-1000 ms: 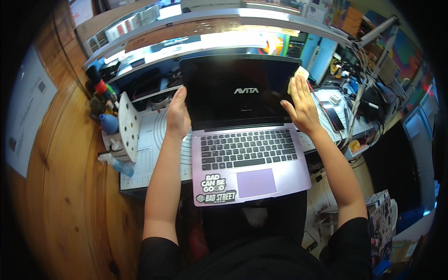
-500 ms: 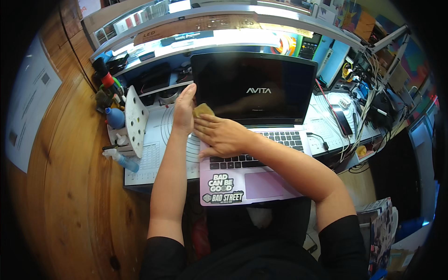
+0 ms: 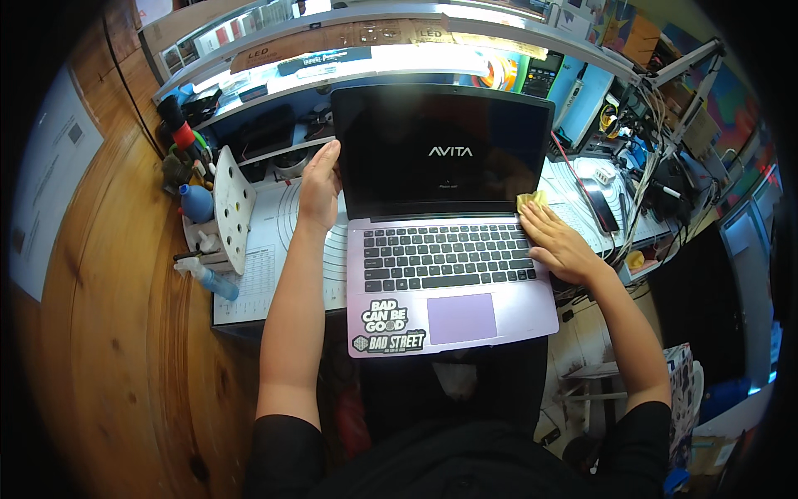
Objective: The person wipes the screen of a laptop with a cloth, closes the lid, turns the laptop over, and removes screws from the bottom casing using an electric screwdriver before prying the casing open with a plastic tool.
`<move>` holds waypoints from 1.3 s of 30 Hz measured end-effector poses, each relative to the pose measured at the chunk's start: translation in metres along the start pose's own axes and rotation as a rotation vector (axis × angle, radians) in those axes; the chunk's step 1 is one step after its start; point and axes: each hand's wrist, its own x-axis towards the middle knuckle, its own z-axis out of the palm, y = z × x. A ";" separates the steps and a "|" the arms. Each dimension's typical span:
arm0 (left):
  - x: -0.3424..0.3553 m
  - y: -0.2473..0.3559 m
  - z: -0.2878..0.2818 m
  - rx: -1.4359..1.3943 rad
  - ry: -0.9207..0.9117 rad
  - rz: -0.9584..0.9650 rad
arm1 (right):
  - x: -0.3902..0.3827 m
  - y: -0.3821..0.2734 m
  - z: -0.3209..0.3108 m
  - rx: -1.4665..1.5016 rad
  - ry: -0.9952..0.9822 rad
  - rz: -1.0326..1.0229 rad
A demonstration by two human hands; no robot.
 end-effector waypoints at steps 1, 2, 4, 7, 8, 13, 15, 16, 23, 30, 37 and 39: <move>0.001 0.000 -0.001 -0.005 -0.006 -0.002 | -0.004 -0.004 -0.002 0.161 -0.005 0.048; 0.001 0.000 -0.001 -0.009 -0.011 -0.003 | -0.004 -0.010 0.000 0.262 -0.003 0.054; 0.002 0.000 0.000 0.004 -0.012 -0.011 | 0.007 -0.028 0.005 0.327 -0.053 0.042; -0.001 0.004 -0.002 0.045 0.004 -0.029 | 0.059 -0.080 0.017 0.273 -0.048 -0.095; 0.000 0.004 -0.001 0.038 -0.005 -0.038 | 0.078 -0.098 0.022 0.257 -0.009 -0.143; 0.002 0.001 -0.009 0.013 -0.031 -0.054 | 0.169 -0.174 0.042 0.258 0.149 -0.332; 0.005 -0.004 -0.013 0.008 -0.041 -0.062 | 0.186 -0.183 0.045 0.285 0.159 -0.318; 0.003 -0.002 -0.011 0.011 -0.020 -0.060 | 0.189 -0.183 0.045 0.317 0.168 -0.317; -0.004 0.003 -0.010 0.072 -0.017 -0.056 | 0.093 -0.093 0.023 0.310 0.029 -0.023; 0.000 -0.001 -0.007 0.038 -0.030 -0.047 | 0.007 -0.044 0.024 0.375 0.204 0.316; 0.000 -0.003 -0.012 0.047 -0.027 -0.069 | 0.096 -0.193 0.036 0.494 0.032 0.063; -0.001 -0.005 -0.013 0.037 -0.024 -0.085 | 0.088 -0.249 0.041 0.562 0.199 -0.230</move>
